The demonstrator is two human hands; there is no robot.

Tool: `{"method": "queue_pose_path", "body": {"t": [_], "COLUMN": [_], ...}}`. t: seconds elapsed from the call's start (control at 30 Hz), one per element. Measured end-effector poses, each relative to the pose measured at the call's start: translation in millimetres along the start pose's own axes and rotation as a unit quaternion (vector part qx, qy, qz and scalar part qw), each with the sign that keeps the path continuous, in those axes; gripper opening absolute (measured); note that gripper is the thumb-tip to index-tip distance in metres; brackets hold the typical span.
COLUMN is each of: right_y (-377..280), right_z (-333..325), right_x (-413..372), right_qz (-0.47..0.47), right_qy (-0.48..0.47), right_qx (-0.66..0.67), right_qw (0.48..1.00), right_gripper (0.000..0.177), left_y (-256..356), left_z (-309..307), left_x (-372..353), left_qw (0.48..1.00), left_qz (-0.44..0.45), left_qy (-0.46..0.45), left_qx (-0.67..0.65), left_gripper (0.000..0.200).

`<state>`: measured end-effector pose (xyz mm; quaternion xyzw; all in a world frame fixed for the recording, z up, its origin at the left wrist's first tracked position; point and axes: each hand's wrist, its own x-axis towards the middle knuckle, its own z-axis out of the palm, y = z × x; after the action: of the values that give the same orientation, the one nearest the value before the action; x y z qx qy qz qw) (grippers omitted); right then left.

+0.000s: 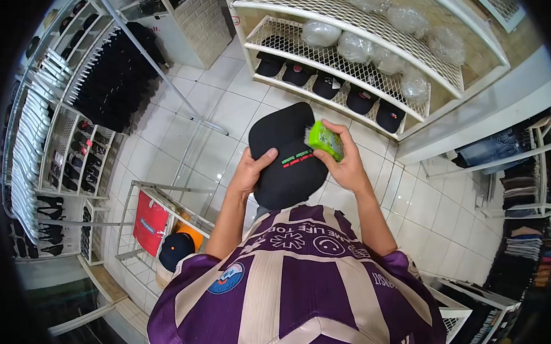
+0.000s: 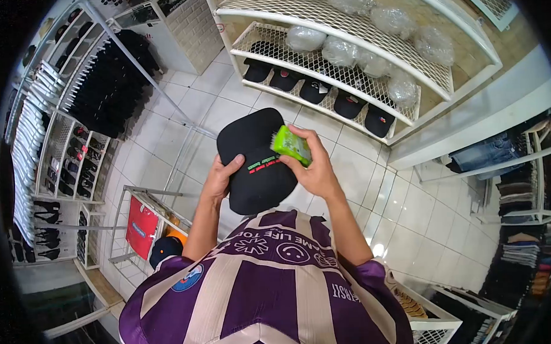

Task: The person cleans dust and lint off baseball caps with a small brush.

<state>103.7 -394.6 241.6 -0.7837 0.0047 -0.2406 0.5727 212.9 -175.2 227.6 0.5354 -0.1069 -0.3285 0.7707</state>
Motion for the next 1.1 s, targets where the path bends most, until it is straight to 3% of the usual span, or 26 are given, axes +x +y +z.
{"method": "queue_pose_path", "body": {"t": [0.1,0.17,0.23,0.3,0.37,0.43,0.53,0.57,0.63,0.67,0.7,0.77,0.8,0.87,0.9,0.97,1.03,1.1], "right_y": [-24.6,2.8,45.1,53.9,59.3,11.0,-17.3,-2.9,35.6,47.1,60.6,52.3,40.2,9.5,6.3,3.3,5.0,1.4], "right_z": [20.2,21.9,2.8,-3.6,1.7,1.5,1.7,3.4,3.3,-2.7,-2.7,-6.0,-6.6,-5.9,-6.2,-10.0,-8.4,-12.7], "right_x": [3.8,-7.3,-23.1,-36.5,-34.8,-14.7,-0.2,-0.4,-8.9,-14.9,-23.8,-28.5,-25.4,-26.5,-25.8,-22.5,-15.6,-11.1], "right_qz": [-0.044,-0.042,0.044,0.157,0.128,0.047,0.016,0.005,0.076,0.125,0.070,0.175,0.177,0.045,0.045,-0.084,-0.112,-0.144], "right_qy": [-0.008,0.023,-0.045,-0.022,0.073,0.111,0.108,0.077,0.026,0.021,0.085,0.185,0.176,0.187,0.188,0.182,0.201,0.163], "right_qx": [0.076,0.071,-0.162,-0.145,0.078,0.112,0.148,0.102,0.019,-0.084,-0.169,0.049,0.050,0.080,0.083,-0.224,-0.240,-0.212], "right_qw": [0.996,0.996,0.985,0.977,0.986,0.986,0.983,0.992,0.997,0.988,0.979,0.966,0.967,0.978,0.978,0.954,0.943,0.953], "right_gripper": [0.060,0.059,0.061,0.056,0.051,0.054,0.054,0.055,0.054,0.052,0.054,0.061,0.061,0.074,0.074,0.086,0.087,0.076], "left_y": [-10.0,0.9,2.7,6.1,8.0,7.1,4.7,2.4,1.2,-5.5,-9.0,6.6,19.2,20.0,16.9,11.1,6.5,5.7], "left_z": [4.8,6.0,-10.1,-28.9,-30.5,-28.7,-16.9,-12.0,-11.9,-26.5,-34.5,-24.0,-12.6,-11.8,-12.9,-7.8,-1.4,1.8], "left_x": [3.2,1.8,2.2,5.5,7.4,7.0,11.8,11.3,12.2,18.5,21.9,21.6,16.2,15.2,18.2,27.1,32.0,35.0], "left_qw": [0.999,0.999,0.986,0.982,0.986,0.990,0.989,0.983,0.979,0.970,0.957,0.944,0.933,0.920,0.921,0.925,0.931,0.932], "left_qz": [-0.006,0.011,0.030,0.074,0.091,0.064,0.049,0.054,0.040,0.009,-0.020,-0.025,-0.035,-0.071,-0.071,-0.143,-0.169,-0.213], "left_qy": [-0.014,-0.004,0.054,0.016,0.015,0.019,0.009,0.012,0.031,0.005,-0.020,-0.005,-0.024,-0.037,-0.037,-0.017,0.016,0.012], "left_qx": [-0.041,-0.038,-0.156,-0.171,-0.136,-0.128,-0.143,-0.174,-0.199,-0.244,-0.289,-0.330,-0.357,-0.385,-0.382,-0.352,-0.322,-0.294], "left_gripper": [0.044,0.045,0.050,0.052,0.053,0.053,0.053,0.052,0.048,0.045,0.043,0.041,0.041,0.038,0.038,0.036,0.032,0.027]}}
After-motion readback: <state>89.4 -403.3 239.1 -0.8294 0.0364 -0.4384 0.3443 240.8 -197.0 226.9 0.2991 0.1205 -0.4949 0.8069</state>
